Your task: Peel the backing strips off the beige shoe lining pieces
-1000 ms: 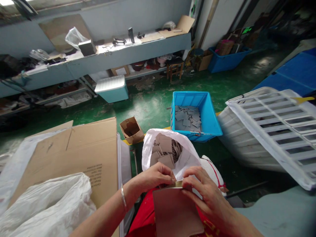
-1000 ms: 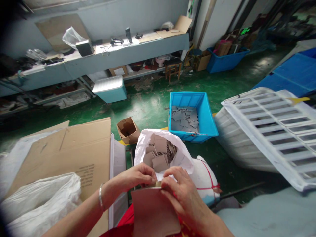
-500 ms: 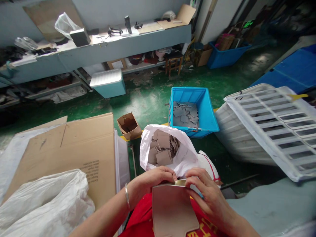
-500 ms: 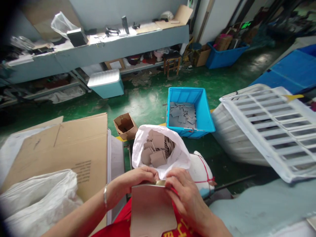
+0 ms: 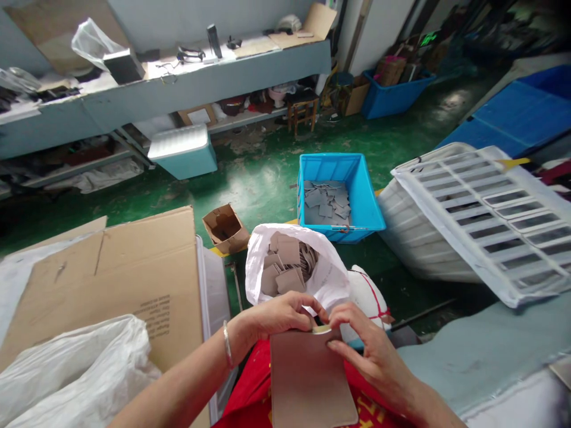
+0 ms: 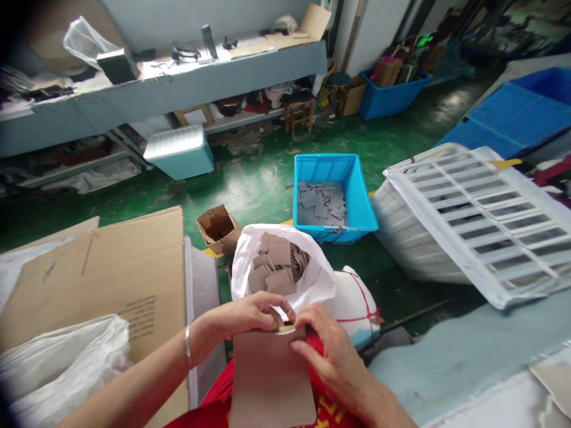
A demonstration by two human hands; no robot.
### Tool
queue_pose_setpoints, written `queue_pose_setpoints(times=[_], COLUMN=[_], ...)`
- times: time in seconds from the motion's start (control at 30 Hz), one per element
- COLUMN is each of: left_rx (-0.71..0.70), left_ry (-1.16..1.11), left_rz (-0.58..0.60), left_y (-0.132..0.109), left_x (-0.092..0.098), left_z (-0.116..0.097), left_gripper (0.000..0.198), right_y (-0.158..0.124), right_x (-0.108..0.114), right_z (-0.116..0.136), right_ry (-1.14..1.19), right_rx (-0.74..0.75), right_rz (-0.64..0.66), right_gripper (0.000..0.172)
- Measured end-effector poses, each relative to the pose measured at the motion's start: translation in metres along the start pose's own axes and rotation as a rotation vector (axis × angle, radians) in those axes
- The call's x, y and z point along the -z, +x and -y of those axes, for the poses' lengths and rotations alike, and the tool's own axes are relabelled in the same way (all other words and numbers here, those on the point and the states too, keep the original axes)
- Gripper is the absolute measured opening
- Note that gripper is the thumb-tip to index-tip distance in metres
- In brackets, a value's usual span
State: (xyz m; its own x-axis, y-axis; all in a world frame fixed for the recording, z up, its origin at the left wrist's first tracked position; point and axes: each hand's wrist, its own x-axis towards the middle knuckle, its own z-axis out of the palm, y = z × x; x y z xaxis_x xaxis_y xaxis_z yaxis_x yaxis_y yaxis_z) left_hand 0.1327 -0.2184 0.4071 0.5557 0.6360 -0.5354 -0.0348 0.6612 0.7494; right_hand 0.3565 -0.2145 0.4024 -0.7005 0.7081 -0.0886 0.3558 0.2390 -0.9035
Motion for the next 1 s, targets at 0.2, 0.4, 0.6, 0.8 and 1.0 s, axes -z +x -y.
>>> queue_pose_setpoints(times=[0.2,0.4,0.6,0.8,1.0], left_rx=[0.011,0.024,0.018,-0.011,-0.151], left_ry=[0.111,0.234,0.541,0.771,1.102], left_rz=[0.020,0.129,0.225,0.294,0.217], left_y=[0.011,0.023,0.026,0.029,0.049], left_x=[-0.010,-0.024,-0.030,-0.029,-0.037], left_z=[-0.010,-0.022,-0.018,-0.008,-0.002], left_gripper=[0.040,0.035,0.040,0.042,0.035], right_y=[-0.010,-0.024,-0.032,-0.040,-0.071], right_x=[0.017,0.030,0.007,-0.020,-0.044], right_z=[0.002,0.010,0.012,0.022,0.030], right_ry=[0.043,0.073,0.129,0.010,-0.039], right_rx=[-0.096,-0.185,-0.394,-0.479,-0.658], right_rz=[0.070,0.024,-0.012,0.016,-0.273], right_gripper=[0.012,0.009,0.014,0.013,0.019])
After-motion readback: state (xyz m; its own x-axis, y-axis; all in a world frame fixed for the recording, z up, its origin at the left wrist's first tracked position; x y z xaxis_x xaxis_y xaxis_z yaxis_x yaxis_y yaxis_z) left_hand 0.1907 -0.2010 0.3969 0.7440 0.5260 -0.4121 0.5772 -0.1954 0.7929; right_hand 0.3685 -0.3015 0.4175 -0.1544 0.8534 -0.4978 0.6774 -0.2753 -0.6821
